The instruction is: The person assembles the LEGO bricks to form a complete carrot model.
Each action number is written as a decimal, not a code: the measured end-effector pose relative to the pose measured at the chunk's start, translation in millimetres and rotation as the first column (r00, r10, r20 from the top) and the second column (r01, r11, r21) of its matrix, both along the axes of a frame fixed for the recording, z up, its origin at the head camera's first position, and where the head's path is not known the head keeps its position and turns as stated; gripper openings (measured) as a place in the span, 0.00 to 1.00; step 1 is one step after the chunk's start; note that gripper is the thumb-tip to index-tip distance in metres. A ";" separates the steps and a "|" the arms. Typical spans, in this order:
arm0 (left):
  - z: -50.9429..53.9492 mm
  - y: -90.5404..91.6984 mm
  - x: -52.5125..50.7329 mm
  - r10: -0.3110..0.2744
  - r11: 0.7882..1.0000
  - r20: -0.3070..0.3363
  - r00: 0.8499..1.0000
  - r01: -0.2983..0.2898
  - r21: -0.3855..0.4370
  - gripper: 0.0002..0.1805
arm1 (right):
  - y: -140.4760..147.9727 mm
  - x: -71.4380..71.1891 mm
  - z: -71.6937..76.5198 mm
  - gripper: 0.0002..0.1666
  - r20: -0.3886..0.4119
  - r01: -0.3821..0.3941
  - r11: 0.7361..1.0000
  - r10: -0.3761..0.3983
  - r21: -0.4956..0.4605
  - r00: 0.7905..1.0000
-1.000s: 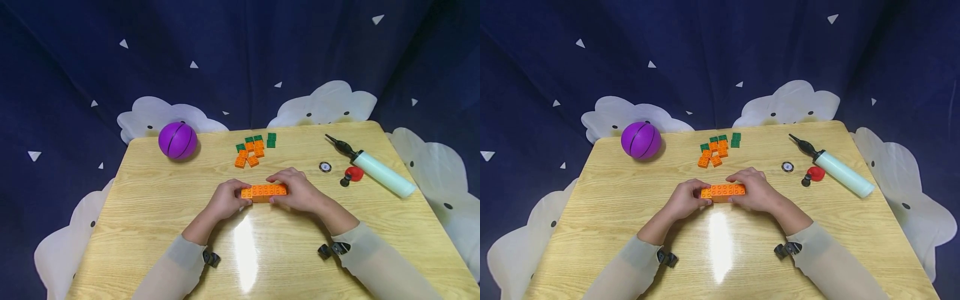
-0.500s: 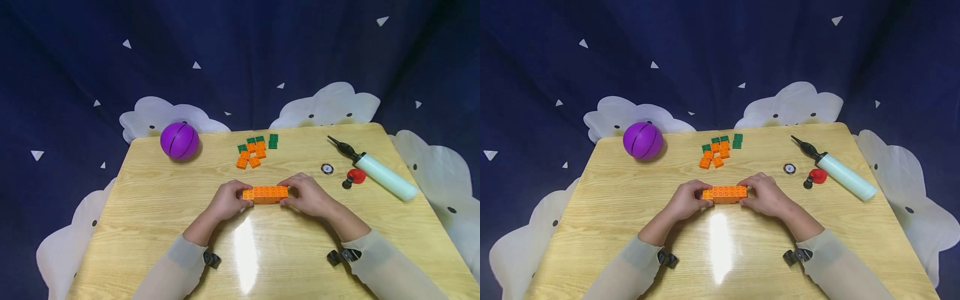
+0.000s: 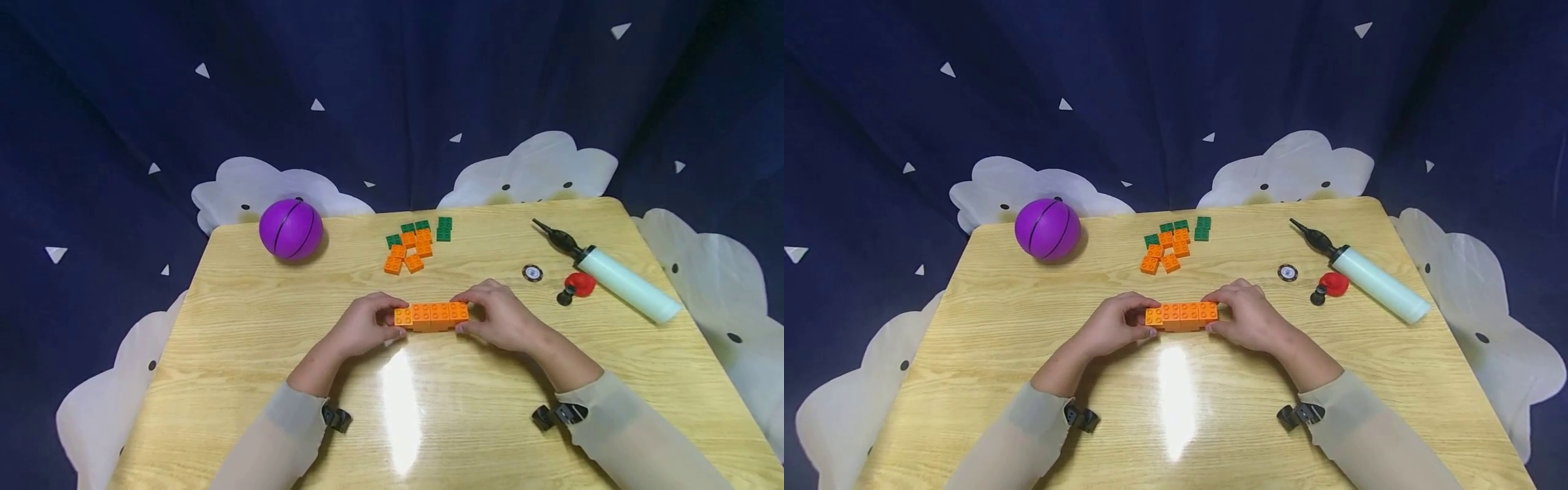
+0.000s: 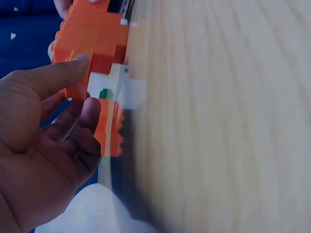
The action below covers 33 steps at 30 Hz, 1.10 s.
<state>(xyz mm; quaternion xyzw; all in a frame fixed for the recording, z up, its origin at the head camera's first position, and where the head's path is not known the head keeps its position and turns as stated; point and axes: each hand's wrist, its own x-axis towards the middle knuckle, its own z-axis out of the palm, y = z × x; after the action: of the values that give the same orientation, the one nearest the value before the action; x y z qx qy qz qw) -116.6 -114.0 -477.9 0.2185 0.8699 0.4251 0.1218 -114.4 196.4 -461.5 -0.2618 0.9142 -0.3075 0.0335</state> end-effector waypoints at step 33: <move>-2.7 -3.5 -67.9 0.342 0.937 -0.074 0.937 -0.346 -0.050 0.25 | -1.2 -2.7 2.4 0.29 0.020 0.004 1.000 -0.004 -0.005 1.000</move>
<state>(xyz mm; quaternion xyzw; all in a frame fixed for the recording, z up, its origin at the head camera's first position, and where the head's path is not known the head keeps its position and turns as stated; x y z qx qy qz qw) -184.5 -117.4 -480.6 0.0727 0.9110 0.4052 0.0242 -117.2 195.2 -459.1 -0.2571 0.9136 -0.3124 0.0415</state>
